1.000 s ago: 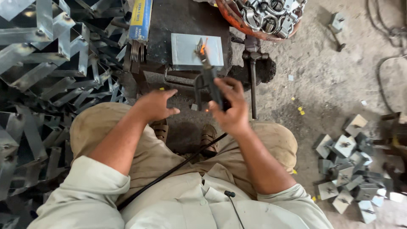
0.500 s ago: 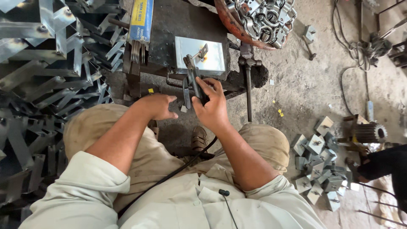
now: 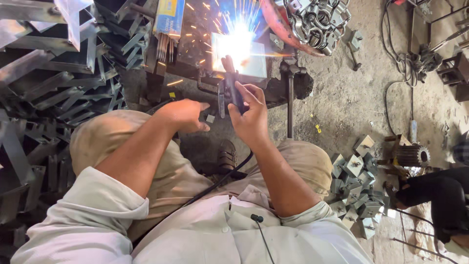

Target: The person sits on the floor in a workshop, repeatedly picking up metal plates and attaching metal rings to them. They use a hammer to position the rings and a welding torch to secure them, creating sparks. Finished units are tossed into a pile on the floor.

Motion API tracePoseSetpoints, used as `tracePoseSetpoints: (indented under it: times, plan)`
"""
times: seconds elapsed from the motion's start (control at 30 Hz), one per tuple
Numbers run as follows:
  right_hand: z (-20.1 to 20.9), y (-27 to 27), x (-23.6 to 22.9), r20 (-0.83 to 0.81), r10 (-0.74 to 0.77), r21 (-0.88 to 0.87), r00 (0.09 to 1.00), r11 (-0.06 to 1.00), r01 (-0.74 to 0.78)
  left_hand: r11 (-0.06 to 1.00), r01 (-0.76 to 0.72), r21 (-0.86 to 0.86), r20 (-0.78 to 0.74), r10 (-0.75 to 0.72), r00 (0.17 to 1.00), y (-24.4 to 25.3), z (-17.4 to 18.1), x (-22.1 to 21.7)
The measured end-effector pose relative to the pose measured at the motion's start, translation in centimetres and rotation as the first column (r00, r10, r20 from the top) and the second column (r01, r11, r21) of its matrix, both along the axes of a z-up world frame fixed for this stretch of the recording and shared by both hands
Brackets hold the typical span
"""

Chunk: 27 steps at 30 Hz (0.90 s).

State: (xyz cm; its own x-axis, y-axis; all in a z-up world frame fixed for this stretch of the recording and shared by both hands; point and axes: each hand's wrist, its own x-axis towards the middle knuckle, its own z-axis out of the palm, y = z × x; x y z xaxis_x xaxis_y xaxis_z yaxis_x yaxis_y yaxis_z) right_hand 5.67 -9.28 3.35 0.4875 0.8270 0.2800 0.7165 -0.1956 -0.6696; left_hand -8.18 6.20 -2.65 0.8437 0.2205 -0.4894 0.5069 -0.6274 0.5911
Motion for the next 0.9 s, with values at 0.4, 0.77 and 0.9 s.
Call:
tracePoseSetpoints:
  times: [0.4,0.77,0.9]
  plan:
    - [0.0,0.1,0.1,0.007,-0.008,-0.006,1.000,1.000,0.008,1.000,-0.001,0.027,0.028,0.000,1.000,-0.1,-0.7,-0.1]
    - [0.2,0.2,0.0,-0.032,-0.010,-0.026,0.999,1.000,0.009,0.999,0.006,0.034,0.005,-0.007,1.000,-0.1,-0.8,0.1]
    - [-0.3,0.0,0.1,-0.042,-0.034,-0.014,0.999,0.999,0.034,0.999,0.027,0.041,0.005,-0.028,1.000,0.0,-0.9,0.1]
